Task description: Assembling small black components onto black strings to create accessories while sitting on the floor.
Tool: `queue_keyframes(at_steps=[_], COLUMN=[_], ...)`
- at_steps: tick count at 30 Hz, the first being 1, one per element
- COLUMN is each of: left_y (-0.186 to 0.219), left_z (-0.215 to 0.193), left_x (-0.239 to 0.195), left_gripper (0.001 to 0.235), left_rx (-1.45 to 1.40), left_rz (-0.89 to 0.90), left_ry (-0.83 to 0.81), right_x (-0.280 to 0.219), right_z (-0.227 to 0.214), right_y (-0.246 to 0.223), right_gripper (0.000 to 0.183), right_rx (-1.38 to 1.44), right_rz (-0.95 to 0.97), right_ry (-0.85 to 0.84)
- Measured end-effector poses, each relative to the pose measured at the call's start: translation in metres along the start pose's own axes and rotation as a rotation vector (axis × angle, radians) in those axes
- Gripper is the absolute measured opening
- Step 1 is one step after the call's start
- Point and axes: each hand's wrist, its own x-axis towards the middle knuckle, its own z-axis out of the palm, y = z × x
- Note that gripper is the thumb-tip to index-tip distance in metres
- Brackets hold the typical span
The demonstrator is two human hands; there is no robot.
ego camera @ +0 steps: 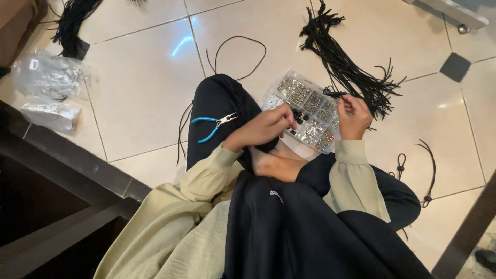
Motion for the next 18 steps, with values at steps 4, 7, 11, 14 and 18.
queue_keyframes(at_steps=[4,7,11,14,18], left_y=[-0.005,-0.012,-0.022,-0.032,-0.03], left_z=[0.018,0.025,0.028,0.029,0.028], left_x=[0.012,0.012,0.013,0.013,0.012], left_gripper=[0.014,0.015,0.015,0.015,0.018], left_rx=[-0.102,-0.107,-0.146,-0.139,-0.121], left_rz=[-0.038,-0.03,-0.048,-0.048,-0.083], left_ry=[-0.071,-0.086,-0.085,-0.092,-0.103], right_x=[0.0,0.003,0.002,0.001,0.001], right_z=[0.007,0.007,0.008,0.009,0.009], right_y=[-0.02,-0.038,-0.03,-0.024,-0.015], right_gripper=[0.017,0.014,0.012,0.006,0.008], right_rx=[0.093,0.139,0.112,0.177,0.251], right_rz=[0.012,0.045,0.066,0.145,0.209], right_ry=[-0.036,-0.049,-0.042,-0.025,-0.034])
